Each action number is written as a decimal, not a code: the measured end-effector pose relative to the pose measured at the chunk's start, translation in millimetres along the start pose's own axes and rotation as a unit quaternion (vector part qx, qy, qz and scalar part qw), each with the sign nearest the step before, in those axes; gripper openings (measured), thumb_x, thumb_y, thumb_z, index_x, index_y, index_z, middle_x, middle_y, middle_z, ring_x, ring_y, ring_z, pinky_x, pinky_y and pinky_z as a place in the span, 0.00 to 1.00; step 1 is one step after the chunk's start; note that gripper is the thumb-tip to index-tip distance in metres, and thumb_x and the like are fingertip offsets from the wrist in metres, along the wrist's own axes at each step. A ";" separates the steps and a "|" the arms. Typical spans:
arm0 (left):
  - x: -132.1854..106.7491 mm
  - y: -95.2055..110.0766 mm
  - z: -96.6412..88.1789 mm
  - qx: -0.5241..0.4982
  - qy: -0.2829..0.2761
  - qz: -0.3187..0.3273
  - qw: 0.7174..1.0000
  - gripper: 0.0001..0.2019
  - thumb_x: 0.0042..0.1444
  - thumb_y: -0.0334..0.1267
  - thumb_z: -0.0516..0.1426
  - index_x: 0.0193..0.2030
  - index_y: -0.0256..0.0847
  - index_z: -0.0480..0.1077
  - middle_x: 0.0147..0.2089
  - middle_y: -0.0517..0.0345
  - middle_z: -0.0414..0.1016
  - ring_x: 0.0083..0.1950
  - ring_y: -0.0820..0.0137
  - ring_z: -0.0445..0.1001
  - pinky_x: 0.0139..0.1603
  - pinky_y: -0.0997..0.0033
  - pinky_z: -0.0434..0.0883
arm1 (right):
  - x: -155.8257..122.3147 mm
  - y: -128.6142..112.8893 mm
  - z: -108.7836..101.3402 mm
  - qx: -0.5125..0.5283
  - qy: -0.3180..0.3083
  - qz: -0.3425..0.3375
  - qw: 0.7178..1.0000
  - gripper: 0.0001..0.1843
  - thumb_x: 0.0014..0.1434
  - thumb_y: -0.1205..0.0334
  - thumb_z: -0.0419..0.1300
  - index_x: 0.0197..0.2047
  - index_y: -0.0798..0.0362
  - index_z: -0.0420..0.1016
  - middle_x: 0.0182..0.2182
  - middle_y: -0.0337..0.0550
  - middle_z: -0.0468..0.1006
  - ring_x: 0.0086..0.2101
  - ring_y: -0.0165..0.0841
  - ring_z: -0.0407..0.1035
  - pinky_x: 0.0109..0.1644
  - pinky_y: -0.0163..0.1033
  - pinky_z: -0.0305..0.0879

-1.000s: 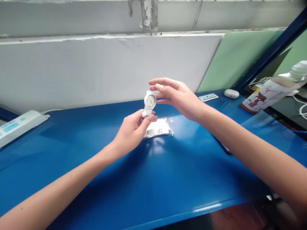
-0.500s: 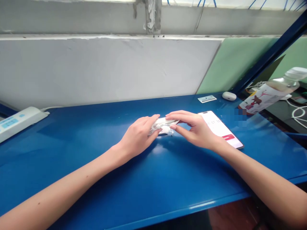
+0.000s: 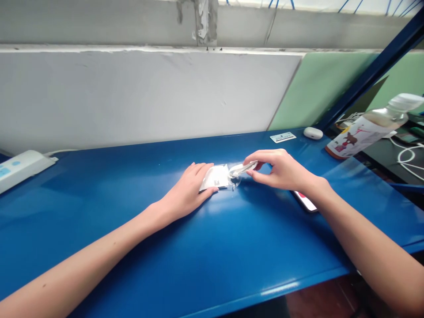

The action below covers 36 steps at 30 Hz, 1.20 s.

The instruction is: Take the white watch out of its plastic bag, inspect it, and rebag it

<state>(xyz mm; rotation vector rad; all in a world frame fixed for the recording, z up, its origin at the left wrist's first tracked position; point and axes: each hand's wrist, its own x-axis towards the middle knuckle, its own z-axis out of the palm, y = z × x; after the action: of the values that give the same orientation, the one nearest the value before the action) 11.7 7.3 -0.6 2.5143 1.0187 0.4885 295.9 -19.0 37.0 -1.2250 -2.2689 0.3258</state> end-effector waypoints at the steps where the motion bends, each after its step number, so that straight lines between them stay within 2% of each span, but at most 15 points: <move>1: -0.5 -0.7 0.6 0.003 -0.001 0.001 1.000 0.26 0.67 0.47 0.53 0.67 0.37 0.60 0.67 0.40 0.65 0.70 0.52 0.60 0.73 0.46 0.49 | -0.1 2.0 -2.1 -0.003 -0.018 0.006 1.000 0.10 0.59 0.59 0.63 0.43 0.51 0.80 0.37 0.43 0.84 0.33 0.35 0.77 0.39 0.39 0.72; 5: -2.2 -4.0 3.4 0.018 0.008 -0.001 1.000 0.26 0.68 0.46 0.51 0.69 0.37 0.58 0.68 0.40 0.64 0.71 0.52 0.59 0.72 0.46 0.51 | 0.0 6.9 -5.9 -0.015 -0.072 0.005 0.997 0.11 0.57 0.59 0.66 0.44 0.49 0.80 0.37 0.42 0.84 0.34 0.36 0.77 0.37 0.38 0.69; 10: -2.2 -3.9 4.3 0.012 0.020 0.003 1.000 0.25 0.69 0.47 0.50 0.68 0.40 0.59 0.67 0.42 0.65 0.69 0.51 0.61 0.70 0.44 0.54 | -0.4 8.4 2.1 -0.031 -0.088 -0.010 0.996 0.14 0.61 0.59 0.63 0.51 0.48 0.78 0.46 0.44 0.84 0.42 0.40 0.78 0.44 0.42 0.72; 16: -3.0 -2.4 4.7 0.005 0.037 0.009 0.999 0.23 0.68 0.47 0.52 0.66 0.42 0.61 0.65 0.43 0.67 0.68 0.49 0.62 0.69 0.43 0.57 | 0.4 -3.0 22.8 -0.053 -0.053 -0.014 0.997 0.16 0.65 0.60 0.60 0.55 0.50 0.76 0.52 0.47 0.81 0.50 0.43 0.77 0.55 0.47 0.71; 21: -3.6 -3.0 6.0 0.003 0.044 0.016 0.999 0.24 0.68 0.47 0.52 0.66 0.40 0.61 0.64 0.42 0.67 0.67 0.49 0.63 0.69 0.43 0.56 | 0.5 -8.4 37.5 -0.075 -0.018 -0.025 0.997 0.15 0.65 0.61 0.60 0.54 0.51 0.78 0.52 0.50 0.81 0.50 0.45 0.76 0.54 0.50 0.72; 24: -3.3 -1.9 4.8 0.002 0.040 0.016 0.999 0.23 0.68 0.47 0.52 0.66 0.40 0.62 0.64 0.42 0.67 0.67 0.49 0.63 0.69 0.44 0.57 | -0.4 -6.0 32.5 -0.073 -0.026 -0.024 0.997 0.15 0.66 0.60 0.59 0.54 0.50 0.78 0.54 0.49 0.80 0.51 0.44 0.75 0.56 0.49 0.72; 28: -3.1 0.1 2.4 -0.006 0.036 0.017 0.999 0.22 0.68 0.47 0.52 0.64 0.41 0.64 0.64 0.42 0.67 0.66 0.50 0.64 0.66 0.47 0.61 | -0.6 -2.0 26.2 -0.056 -0.032 -0.026 0.998 0.12 0.66 0.62 0.59 0.50 0.50 0.82 0.49 0.48 0.82 0.47 0.42 0.77 0.53 0.47 0.73; 33: -2.8 -1.3 3.2 0.010 0.042 0.040 0.998 0.20 0.68 0.46 0.52 0.63 0.39 0.64 0.62 0.42 0.69 0.63 0.51 0.66 0.63 0.48 0.65 | 2.1 -1.0 44.1 -0.038 0.014 -0.043 0.998 0.11 0.65 0.62 0.61 0.47 0.51 0.83 0.46 0.49 0.83 0.45 0.41 0.76 0.50 0.47 0.74; 36: -2.2 -2.2 4.4 0.026 0.052 0.050 0.997 0.20 0.68 0.45 0.53 0.62 0.39 0.65 0.61 0.43 0.70 0.61 0.52 0.68 0.62 0.48 0.66 | 3.5 -1.1 49.6 -0.033 0.008 -0.053 0.998 0.11 0.66 0.62 0.59 0.48 0.51 0.82 0.47 0.49 0.82 0.45 0.41 0.75 0.50 0.48 0.74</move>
<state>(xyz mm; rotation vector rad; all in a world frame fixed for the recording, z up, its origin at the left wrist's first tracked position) 10.9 6.2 -5.9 2.6204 0.9581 0.6366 265.8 -14.7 -2.3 -1.1288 -2.3369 0.2026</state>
